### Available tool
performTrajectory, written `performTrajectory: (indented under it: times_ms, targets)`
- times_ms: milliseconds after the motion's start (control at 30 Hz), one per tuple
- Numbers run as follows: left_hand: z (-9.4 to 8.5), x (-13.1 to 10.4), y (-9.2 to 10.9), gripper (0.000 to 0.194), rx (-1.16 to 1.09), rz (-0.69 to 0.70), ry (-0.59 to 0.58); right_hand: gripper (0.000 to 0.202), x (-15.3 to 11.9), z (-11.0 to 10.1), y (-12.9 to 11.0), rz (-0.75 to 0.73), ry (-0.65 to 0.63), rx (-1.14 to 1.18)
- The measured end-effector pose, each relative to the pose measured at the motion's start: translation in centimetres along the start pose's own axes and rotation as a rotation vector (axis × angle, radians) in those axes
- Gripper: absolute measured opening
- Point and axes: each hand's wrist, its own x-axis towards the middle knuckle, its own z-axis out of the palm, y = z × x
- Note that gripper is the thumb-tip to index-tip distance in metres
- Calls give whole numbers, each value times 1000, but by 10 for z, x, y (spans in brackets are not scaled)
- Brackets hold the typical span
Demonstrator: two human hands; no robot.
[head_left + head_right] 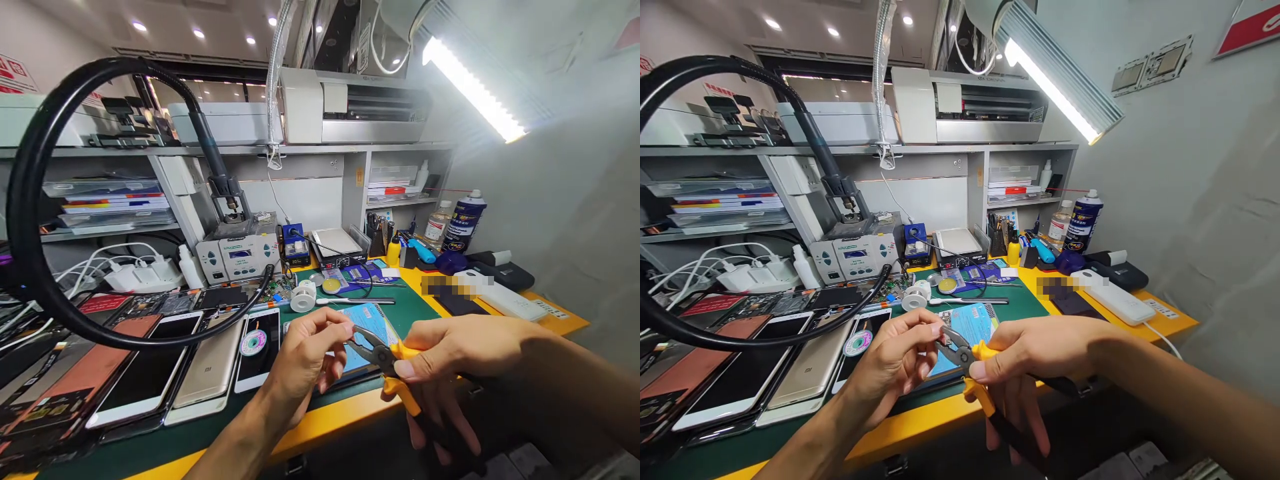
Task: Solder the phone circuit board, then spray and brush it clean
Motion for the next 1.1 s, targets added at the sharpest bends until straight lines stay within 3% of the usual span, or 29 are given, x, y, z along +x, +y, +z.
performTrajectory:
  times_ms: [467, 733, 933, 1100]
  targets:
    - [-13, -5, -2, 38, 15, -11, -95, 63, -1, 2, 2, 8, 12, -1]
    - [-19, -11, -6, 40, 87, 23, -127, 62, -1, 11, 3, 17, 81, -36]
    - [-21, -13, -5, 43, 114, 26, -151, 57, -11, 24, -16, 90, 136, -85]
    - [-18, -13, -8, 44, 43, -8, -144, 65, -12, 29, -22, 133, 183, -153]
